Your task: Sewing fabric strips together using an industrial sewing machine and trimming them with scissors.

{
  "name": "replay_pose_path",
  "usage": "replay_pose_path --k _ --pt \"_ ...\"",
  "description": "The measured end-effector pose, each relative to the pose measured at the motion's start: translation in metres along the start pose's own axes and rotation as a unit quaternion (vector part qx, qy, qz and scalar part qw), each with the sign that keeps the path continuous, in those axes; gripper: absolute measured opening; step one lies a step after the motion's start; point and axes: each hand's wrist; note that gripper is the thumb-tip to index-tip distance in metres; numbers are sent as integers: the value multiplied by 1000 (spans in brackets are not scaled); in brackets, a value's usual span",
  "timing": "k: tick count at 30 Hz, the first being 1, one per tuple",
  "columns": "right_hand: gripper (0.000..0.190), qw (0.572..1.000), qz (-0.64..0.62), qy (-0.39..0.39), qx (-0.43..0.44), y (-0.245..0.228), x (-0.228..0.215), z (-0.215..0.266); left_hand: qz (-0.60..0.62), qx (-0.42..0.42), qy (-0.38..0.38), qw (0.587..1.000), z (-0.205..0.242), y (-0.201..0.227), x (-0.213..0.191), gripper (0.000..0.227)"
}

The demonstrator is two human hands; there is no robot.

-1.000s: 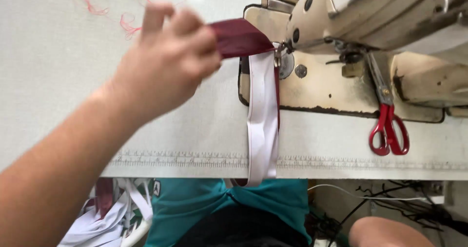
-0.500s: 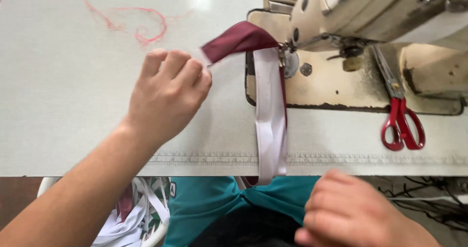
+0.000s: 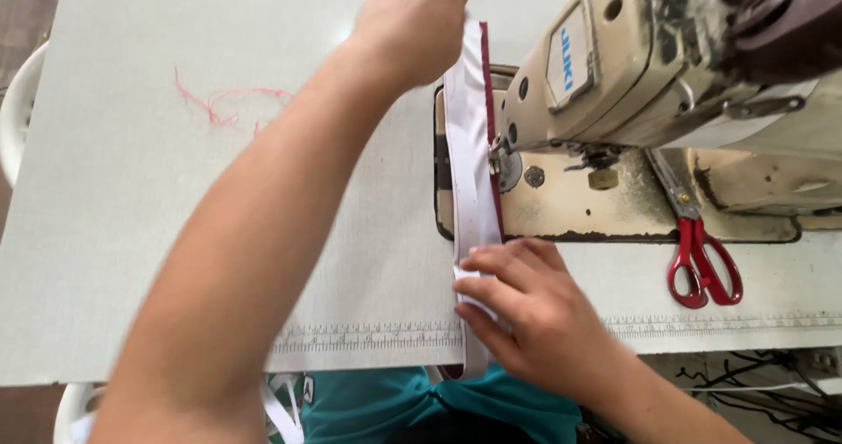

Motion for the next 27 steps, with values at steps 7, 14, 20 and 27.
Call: replay_pose_path --k 7,14,20,27 --pt "26 990 -34 -14 133 30 6 51 49 -191 -154 968 -40 -14 72 35" --pt "21 987 11 49 153 28 -10 33 196 31 17 980 151 12 -60 19" --pt "30 995 55 56 -61 42 26 -21 -186 236 86 950 212 42 -57 20" --pt "58 986 148 -58 -52 52 54 -30 -42 46 24 998 221 44 -70 21"
Point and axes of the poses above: each hand's wrist, its own z-axis away from the middle knuckle, its own x-axis out of the palm, y = z × x, and after that the axes turned 1 degree about -z, right-handed
